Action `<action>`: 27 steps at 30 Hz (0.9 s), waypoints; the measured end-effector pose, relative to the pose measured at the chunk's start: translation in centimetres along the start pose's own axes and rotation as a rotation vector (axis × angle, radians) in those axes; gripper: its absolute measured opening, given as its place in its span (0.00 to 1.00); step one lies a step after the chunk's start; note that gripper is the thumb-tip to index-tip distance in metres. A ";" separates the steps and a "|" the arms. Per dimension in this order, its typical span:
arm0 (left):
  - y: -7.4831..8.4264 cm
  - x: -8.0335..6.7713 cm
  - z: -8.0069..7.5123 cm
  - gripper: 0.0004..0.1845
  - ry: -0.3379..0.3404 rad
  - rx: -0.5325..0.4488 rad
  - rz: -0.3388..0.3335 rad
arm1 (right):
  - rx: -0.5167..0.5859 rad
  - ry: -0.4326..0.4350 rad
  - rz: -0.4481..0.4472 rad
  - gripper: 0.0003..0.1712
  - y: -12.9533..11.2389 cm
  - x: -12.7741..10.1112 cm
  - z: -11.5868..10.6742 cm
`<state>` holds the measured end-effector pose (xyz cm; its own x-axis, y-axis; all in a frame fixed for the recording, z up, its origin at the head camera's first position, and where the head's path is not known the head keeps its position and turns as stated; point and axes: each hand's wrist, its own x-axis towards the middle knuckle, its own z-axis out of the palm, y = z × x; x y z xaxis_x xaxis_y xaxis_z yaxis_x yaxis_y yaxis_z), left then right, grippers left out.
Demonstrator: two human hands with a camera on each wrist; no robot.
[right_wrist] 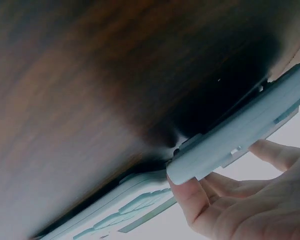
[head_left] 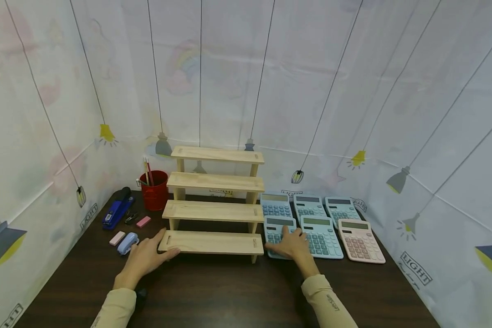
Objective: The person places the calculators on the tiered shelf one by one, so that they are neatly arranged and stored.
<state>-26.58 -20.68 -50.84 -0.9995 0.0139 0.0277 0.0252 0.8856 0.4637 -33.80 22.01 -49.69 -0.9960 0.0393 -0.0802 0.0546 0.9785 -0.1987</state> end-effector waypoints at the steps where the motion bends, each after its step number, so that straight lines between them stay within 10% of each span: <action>1: 0.0 0.0 0.0 0.57 -0.002 0.001 0.000 | 0.007 0.000 0.002 0.61 0.1 -0.1 -0.1; 27: 0.0 0.0 0.0 0.58 0.007 0.008 -0.009 | 0.138 0.163 -0.065 0.58 -0.5 -0.8 -8.0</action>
<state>-26.62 -20.67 -50.80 -0.9996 0.0032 0.0297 0.0164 0.8894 0.4568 -33.65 23.12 -41.69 -0.9954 0.0198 0.0938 -0.0125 0.9434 -0.3314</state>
